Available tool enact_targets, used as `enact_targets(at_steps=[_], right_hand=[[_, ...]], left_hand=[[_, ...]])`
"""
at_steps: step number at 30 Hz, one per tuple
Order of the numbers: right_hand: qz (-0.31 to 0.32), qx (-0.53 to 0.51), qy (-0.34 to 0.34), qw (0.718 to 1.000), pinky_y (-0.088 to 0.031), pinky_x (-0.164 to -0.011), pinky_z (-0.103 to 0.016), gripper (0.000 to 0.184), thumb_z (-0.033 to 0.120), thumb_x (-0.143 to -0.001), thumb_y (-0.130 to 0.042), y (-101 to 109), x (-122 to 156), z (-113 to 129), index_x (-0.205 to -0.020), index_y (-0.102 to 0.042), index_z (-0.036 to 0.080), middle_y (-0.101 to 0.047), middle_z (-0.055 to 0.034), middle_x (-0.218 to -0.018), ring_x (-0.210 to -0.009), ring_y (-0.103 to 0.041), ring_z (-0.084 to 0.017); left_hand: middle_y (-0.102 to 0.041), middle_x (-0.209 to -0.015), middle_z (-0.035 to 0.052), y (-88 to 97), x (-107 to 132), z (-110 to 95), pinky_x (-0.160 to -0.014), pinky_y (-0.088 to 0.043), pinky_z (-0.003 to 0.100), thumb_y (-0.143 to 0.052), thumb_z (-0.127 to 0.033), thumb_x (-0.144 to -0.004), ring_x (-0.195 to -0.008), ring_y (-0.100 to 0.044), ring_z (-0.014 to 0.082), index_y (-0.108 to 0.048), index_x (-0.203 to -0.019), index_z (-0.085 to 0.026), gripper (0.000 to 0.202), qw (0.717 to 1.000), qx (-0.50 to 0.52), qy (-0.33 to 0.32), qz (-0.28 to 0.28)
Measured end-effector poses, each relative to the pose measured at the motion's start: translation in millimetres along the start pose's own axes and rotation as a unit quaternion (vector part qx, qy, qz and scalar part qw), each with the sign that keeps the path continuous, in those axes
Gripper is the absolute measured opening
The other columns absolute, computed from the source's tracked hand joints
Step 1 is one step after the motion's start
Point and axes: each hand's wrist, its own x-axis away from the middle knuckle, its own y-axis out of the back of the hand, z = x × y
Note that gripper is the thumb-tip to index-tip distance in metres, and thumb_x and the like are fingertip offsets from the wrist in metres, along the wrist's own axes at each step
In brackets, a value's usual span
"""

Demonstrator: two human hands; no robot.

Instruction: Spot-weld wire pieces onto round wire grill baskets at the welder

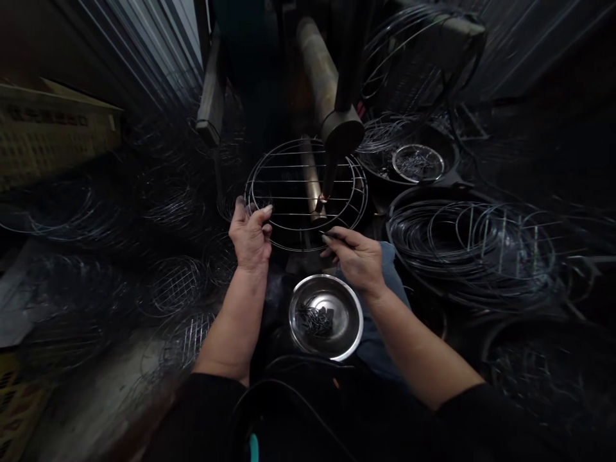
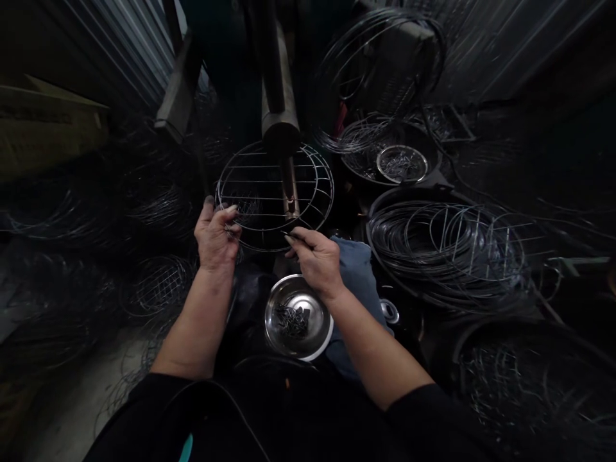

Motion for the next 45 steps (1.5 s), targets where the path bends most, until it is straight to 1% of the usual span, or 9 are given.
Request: enact_targets(at_steps=[5, 11, 15, 20, 26, 33, 38, 41, 45], right_hand=[[-0.002, 0.041, 0.033, 0.999, -0.051, -0.05, -0.024, 0.019, 0.032, -0.078, -0.07, -1, 4, -7, -0.09, -0.074, 0.02, -0.069, -0.0017, -0.072, -0.056, -0.064, -0.013], [0.01, 0.022, -0.021, 0.999, -0.049, -0.045, -0.022, 0.023, 0.036, -0.076, -0.07, 1, 4, -15, -0.088, -0.073, 0.017, -0.068, -0.0023, -0.072, -0.053, -0.064, -0.013], [-0.003, 0.031, 0.002, 1.0, -0.049, -0.048, -0.022, 0.02, 0.033, -0.076, -0.07, 0, 1, -10, -0.088, -0.074, 0.017, -0.069, -0.0025, -0.073, -0.054, -0.064, -0.013], [-0.027, 0.056, 0.004, 0.998, -0.05, -0.05, -0.024, 0.019, 0.03, -0.076, -0.067, -5, -14, -2, -0.087, -0.074, 0.016, -0.07, -0.003, -0.068, -0.055, -0.066, -0.015], [-0.024, 0.053, 0.004, 0.998, -0.049, -0.048, -0.023, 0.02, 0.029, -0.076, -0.065, -12, -36, 11, -0.086, -0.075, 0.016, -0.066, 0.0002, -0.057, -0.047, -0.063, -0.014], [-0.066, 0.04, 0.044, 0.996, -0.053, -0.053, -0.025, 0.019, 0.029, -0.078, -0.065, -17, -33, -8, -0.088, -0.074, 0.016, -0.068, -0.0016, -0.069, -0.058, -0.067, -0.015], [-0.094, 0.049, 0.093, 0.99, -0.056, -0.056, -0.026, 0.018, 0.031, -0.081, -0.065, -21, -26, -19, -0.089, -0.073, 0.018, -0.071, -0.0028, -0.08, -0.057, -0.067, -0.013], [-0.105, 0.042, 0.107, 0.988, -0.056, -0.056, -0.027, 0.016, 0.031, -0.082, -0.065, -24, -28, -21, -0.088, -0.072, 0.018, -0.069, -0.0015, -0.075, -0.056, -0.067, -0.013], [-0.119, 0.044, 0.115, 0.985, -0.057, -0.057, -0.027, 0.016, 0.031, -0.082, -0.064, -25, -30, -24, -0.086, -0.071, 0.017, -0.069, -0.0016, -0.074, -0.057, -0.068, -0.014]], left_hand=[[-0.057, -0.08, -0.003, 1.8, -6, 6, -0.041, -0.033, 0.015, -0.076, -0.006, -0.055, -0.058, -0.054, 0.0044, -0.064, -0.111, -0.019, 0.059, 1.0, -0.009, 0.003, 0.001], [-0.053, -0.074, -0.0063, 3.5, -2, 12, -0.041, -0.028, 0.014, -0.079, -0.006, -0.049, -0.051, -0.046, -0.0001, -0.065, -0.094, -0.017, 0.049, 1.0, 0.004, 0.017, -0.012], [-0.054, -0.078, -0.005, -0.9, -3, 7, -0.04, -0.028, 0.014, -0.08, -0.007, -0.05, -0.053, -0.046, 0.0004, -0.065, -0.092, -0.017, 0.046, 1.0, 0.01, -0.004, 0.01], [-0.054, -0.073, -0.0045, -9.2, -14, 9, -0.041, -0.029, 0.016, -0.076, -0.006, -0.054, -0.053, -0.049, 0.0035, -0.064, -0.102, -0.017, 0.051, 1.0, -0.017, 0.004, -0.011], [-0.051, -0.067, -0.0062, -15.8, -28, 10, -0.04, -0.026, 0.016, -0.077, -0.012, -0.051, -0.053, -0.047, 0.0035, -0.059, -0.08, -0.017, 0.034, 0.999, -0.029, -0.019, -0.003], [-0.052, -0.069, -0.0065, -18.1, -30, 9, -0.04, -0.025, 0.016, -0.077, -0.012, -0.051, -0.051, -0.044, 0.0015, -0.062, -0.084, -0.016, 0.037, 0.999, -0.033, -0.018, -0.001], [-0.054, -0.071, -0.0054, -17.4, -32, 10, -0.041, -0.028, 0.015, -0.075, -0.006, -0.054, -0.053, -0.048, 0.0031, -0.064, -0.107, -0.014, 0.055, 1.0, -0.021, 0.001, -0.02], [-0.057, -0.074, -0.004, -19.0, -32, 9, -0.04, -0.029, 0.015, -0.073, -0.004, -0.056, -0.055, -0.052, 0.0042, -0.059, -0.123, -0.016, 0.07, 0.999, -0.014, 0.015, -0.024], [-0.055, -0.071, -0.0046, -21.5, -34, 10, -0.04, -0.027, 0.014, -0.072, -0.002, -0.057, -0.055, -0.051, 0.0037, -0.058, -0.126, -0.013, 0.071, 1.0, -0.006, 0.021, -0.015]])
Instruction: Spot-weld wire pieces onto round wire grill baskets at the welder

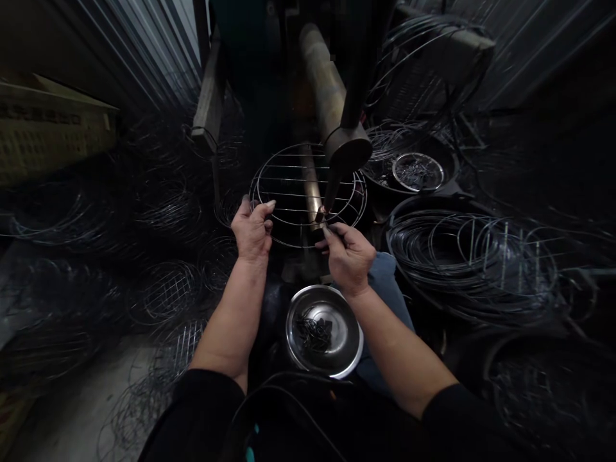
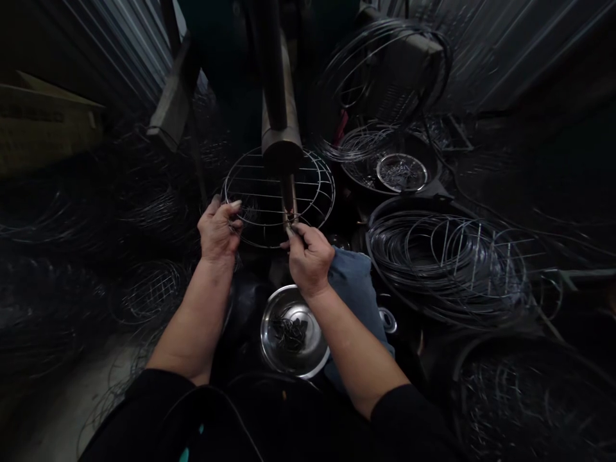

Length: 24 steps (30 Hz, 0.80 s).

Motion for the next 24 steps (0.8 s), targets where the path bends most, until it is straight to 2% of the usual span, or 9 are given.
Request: enact_targets(at_steps=[6, 16, 24], right_hand=[[-0.006, 0.002, 0.003, 1.0, -0.057, -0.057, -0.027, 0.015, 0.031, -0.081, -0.065, -1, -4, -2, -0.083, -0.07, 0.017, -0.069, -0.0018, -0.076, -0.056, -0.068, -0.014], [-0.014, 0.009, 0.022, 1.0, -0.058, -0.059, -0.028, 0.013, 0.03, -0.082, -0.063, -3, -10, -7, -0.084, -0.069, 0.018, -0.07, -0.0026, -0.08, -0.061, -0.069, -0.015], [0.005, 0.041, 0.009, 0.999, -0.054, -0.062, -0.028, 0.015, 0.03, -0.082, -0.061, -1, -17, -1, -0.084, -0.07, 0.018, -0.068, -0.0004, -0.07, -0.059, -0.066, -0.015]], left_hand=[[-0.058, -0.071, -0.0042, -1.3, -8, 3, -0.04, -0.028, 0.014, -0.073, -0.003, -0.058, -0.056, -0.052, 0.0046, -0.061, -0.121, -0.016, 0.066, 1.0, -0.003, 0.001, 0.005], [-0.055, -0.064, -0.0065, -6.2, -13, 5, -0.04, -0.026, 0.014, -0.071, -0.003, -0.057, -0.053, -0.051, 0.0049, -0.059, -0.119, -0.015, 0.064, 1.0, 0.001, 0.006, -0.001], [-0.053, -0.06, -0.0064, -9.4, -12, 4, -0.041, -0.021, 0.016, -0.072, -0.007, -0.055, -0.051, -0.049, 0.0055, -0.06, -0.092, -0.014, 0.04, 1.0, -0.018, -0.004, 0.002]])
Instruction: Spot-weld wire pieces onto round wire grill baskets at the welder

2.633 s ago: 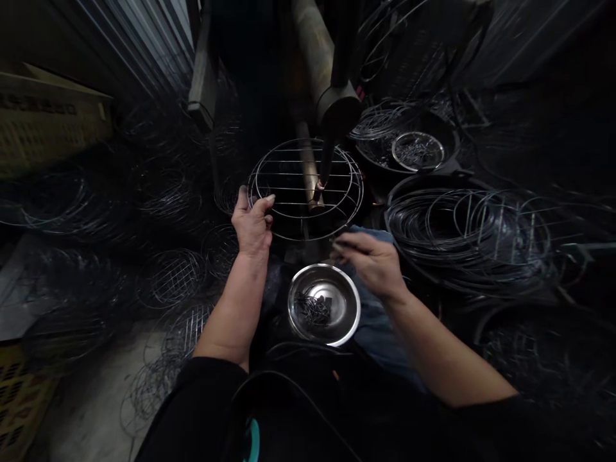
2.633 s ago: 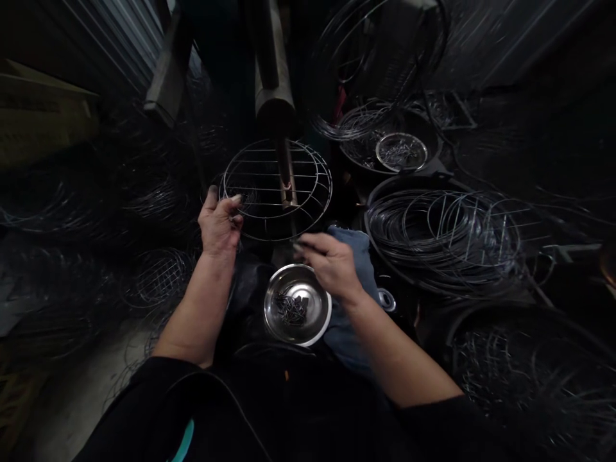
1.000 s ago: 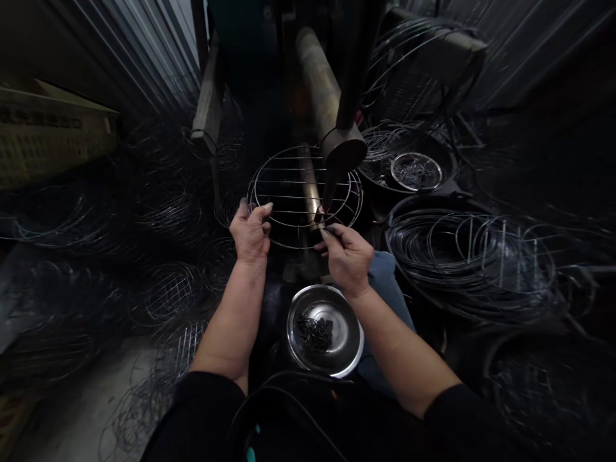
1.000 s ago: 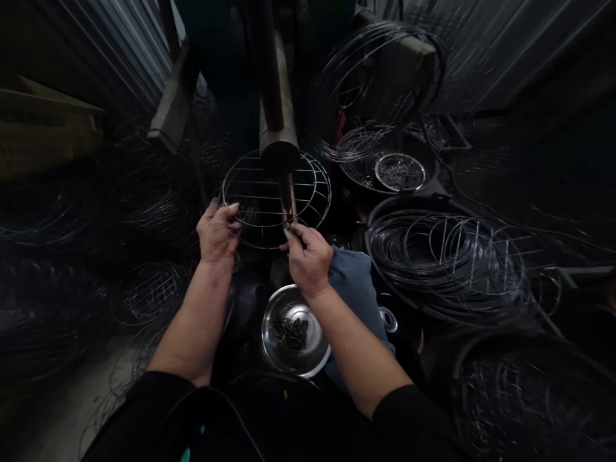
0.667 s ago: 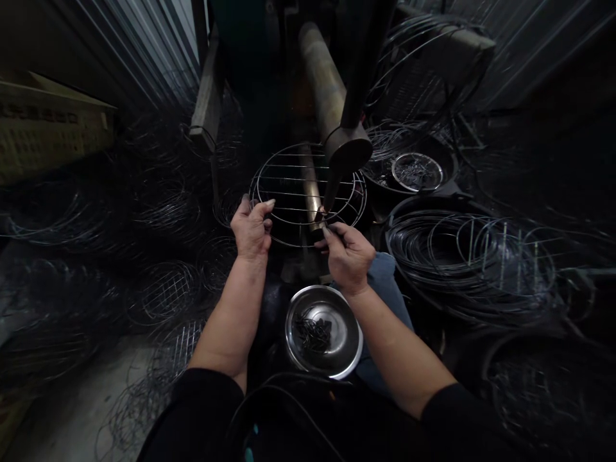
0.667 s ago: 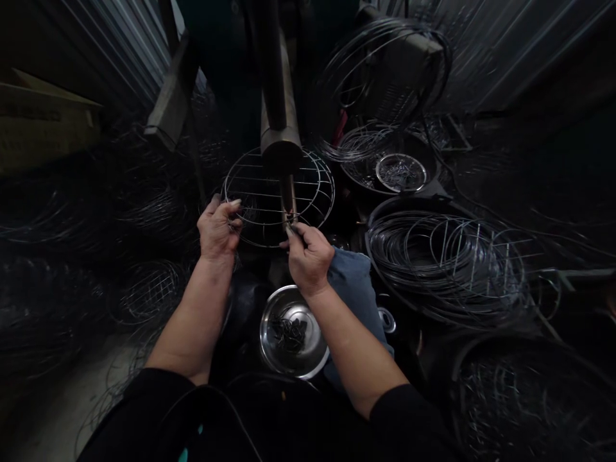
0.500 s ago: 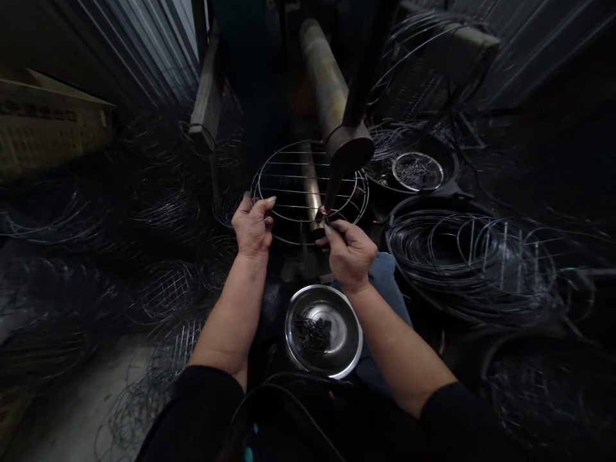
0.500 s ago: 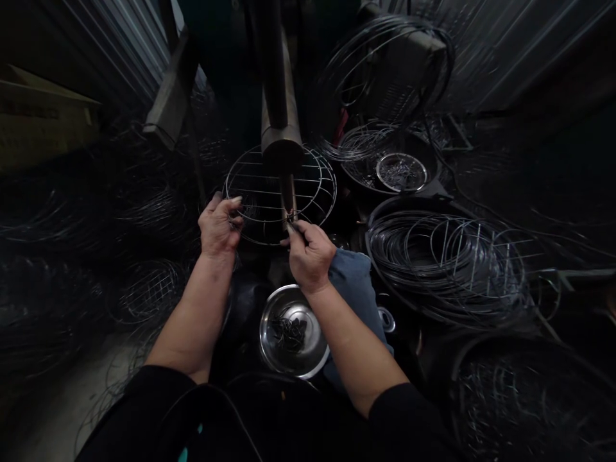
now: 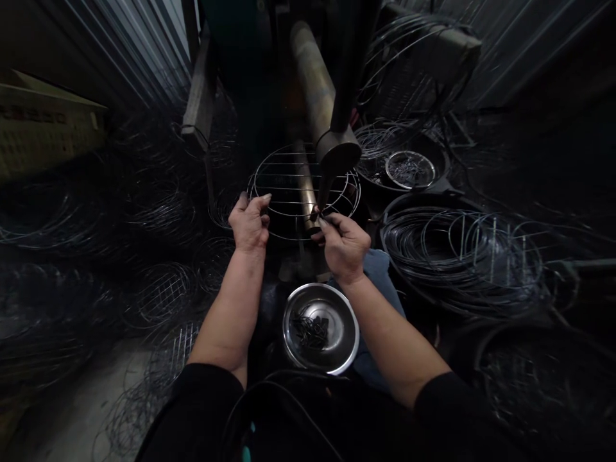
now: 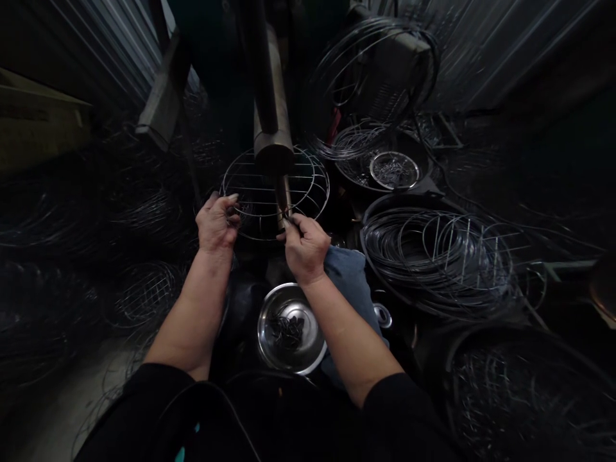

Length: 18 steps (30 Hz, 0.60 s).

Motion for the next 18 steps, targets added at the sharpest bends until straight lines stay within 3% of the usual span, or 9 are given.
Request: enact_targets(at_steps=[3, 7, 18], right_hand=[[0.044, 0.051, -0.001, 0.998, -0.052, -0.062, -0.027, 0.018, 0.033, -0.083, -0.061, 10, 0, 4, -0.085, -0.071, 0.019, -0.065, 0.0008, -0.064, -0.057, -0.062, -0.014], [0.095, 0.095, 0.046, 0.99, -0.051, -0.067, -0.028, 0.016, 0.028, -0.081, -0.061, 22, -1, 5, -0.088, -0.073, 0.02, -0.07, -0.0021, -0.076, -0.072, -0.066, -0.017], [0.102, 0.107, 0.083, 0.986, -0.051, -0.072, -0.029, 0.01, 0.02, -0.079, -0.06, 21, -8, 6, -0.075, -0.07, 0.02, -0.072, -0.0025, -0.077, -0.075, -0.066, -0.018]], left_hand=[[-0.052, -0.058, -0.0074, -1.2, 1, -1, -0.041, -0.019, 0.016, -0.072, -0.008, -0.054, -0.05, -0.049, 0.0054, -0.056, -0.087, -0.015, 0.037, 1.0, -0.005, 0.003, -0.002], [-0.052, -0.058, -0.0076, -1.2, 1, -1, -0.041, -0.02, 0.017, -0.072, -0.009, -0.052, -0.051, -0.05, 0.0062, -0.053, -0.081, -0.016, 0.036, 1.0, -0.016, 0.002, -0.008], [-0.051, -0.06, -0.0058, 0.3, 0, 1, -0.041, -0.02, 0.017, -0.072, -0.008, -0.057, -0.05, -0.05, 0.0068, -0.05, -0.075, -0.018, 0.03, 1.0, -0.021, 0.005, 0.001]])
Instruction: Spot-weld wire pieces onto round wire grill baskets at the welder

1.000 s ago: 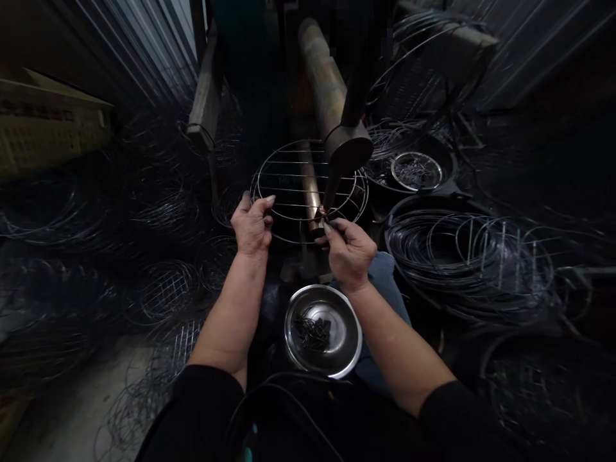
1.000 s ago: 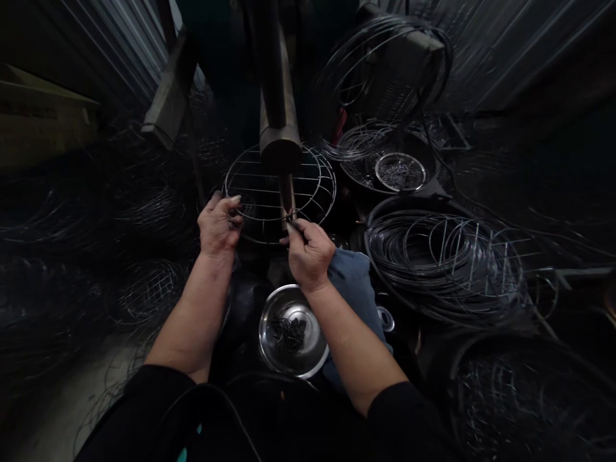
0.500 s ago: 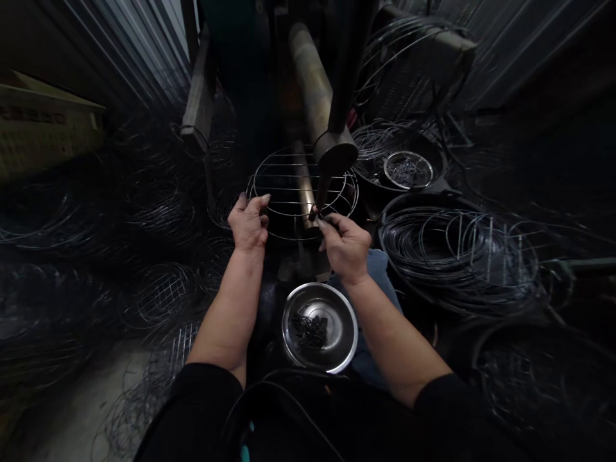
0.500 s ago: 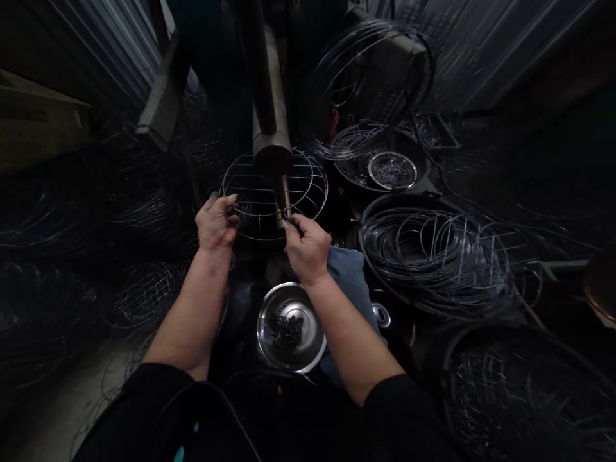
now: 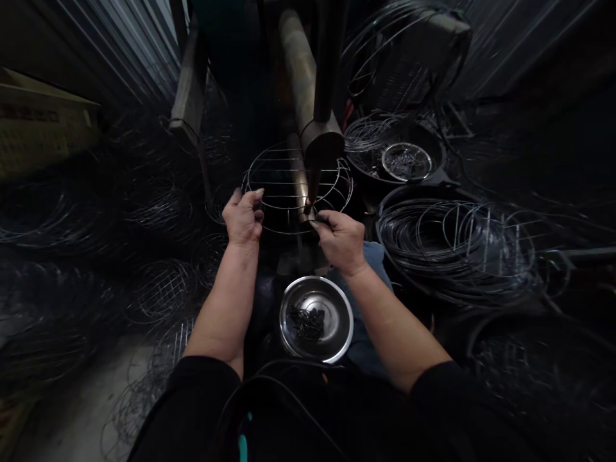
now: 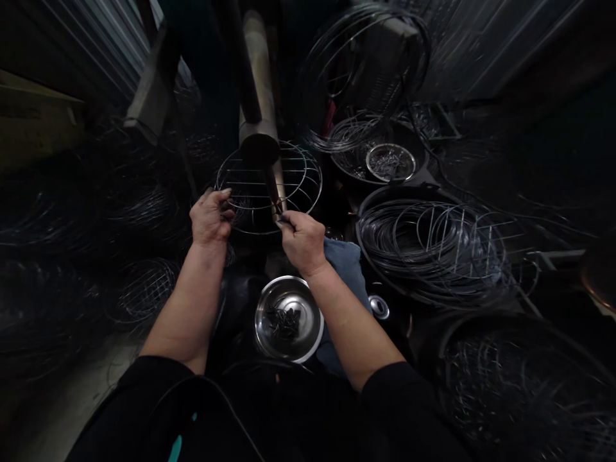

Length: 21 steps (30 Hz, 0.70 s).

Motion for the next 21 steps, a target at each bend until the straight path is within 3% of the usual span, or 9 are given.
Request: enact_targets(at_steps=[6, 11, 16, 21], right_hand=[[-0.004, 0.007, 0.002, 1.0, -0.05, -0.075, -0.029, 0.01, 0.021, -0.08, -0.061, -1, 1, -5, -0.075, -0.07, 0.019, -0.071, -0.0012, -0.077, -0.078, -0.066, -0.017], [-0.012, 0.071, 0.043, 0.996, -0.05, -0.078, -0.031, 0.01, 0.021, -0.082, -0.058, 1, 4, -9, -0.082, -0.068, 0.02, -0.07, -0.0016, -0.081, -0.082, -0.066, -0.018], [-0.02, 0.12, 0.075, 0.99, -0.049, -0.078, -0.032, 0.011, 0.021, -0.084, -0.055, -1, 4, -14, -0.083, -0.066, 0.021, -0.069, -0.002, -0.083, -0.082, -0.064, -0.019], [-0.036, 0.122, 0.076, 0.989, -0.05, -0.078, -0.034, 0.014, 0.022, -0.086, -0.053, -4, 1, -20, -0.085, -0.067, 0.02, -0.067, -0.0017, -0.081, -0.082, -0.064, -0.019]], left_hand=[[-0.047, -0.061, -0.0047, 0.9, -3, 5, -0.04, -0.016, 0.017, -0.071, -0.008, -0.065, -0.05, -0.044, 0.005, -0.046, -0.07, -0.018, 0.027, 1.0, -0.011, -0.011, 0.018], [-0.045, -0.067, -0.0036, 0.5, -4, 11, -0.042, -0.018, 0.016, -0.067, -0.011, -0.075, -0.055, -0.047, 0.0046, -0.051, -0.082, -0.017, 0.019, 1.0, -0.021, -0.015, 0.008], [-0.052, -0.083, 0.0006, 1.9, -9, 16, -0.048, -0.031, 0.012, -0.067, -0.012, -0.078, -0.076, -0.062, 0.0101, -0.056, -0.101, -0.015, 0.026, 1.0, -0.009, -0.007, 0.005], [-0.054, -0.093, 0.003, 5.1, -14, 21, -0.054, -0.04, 0.012, -0.068, -0.017, -0.08, -0.086, -0.066, 0.0145, -0.057, -0.11, -0.016, 0.032, 1.0, -0.002, -0.006, 0.013]])
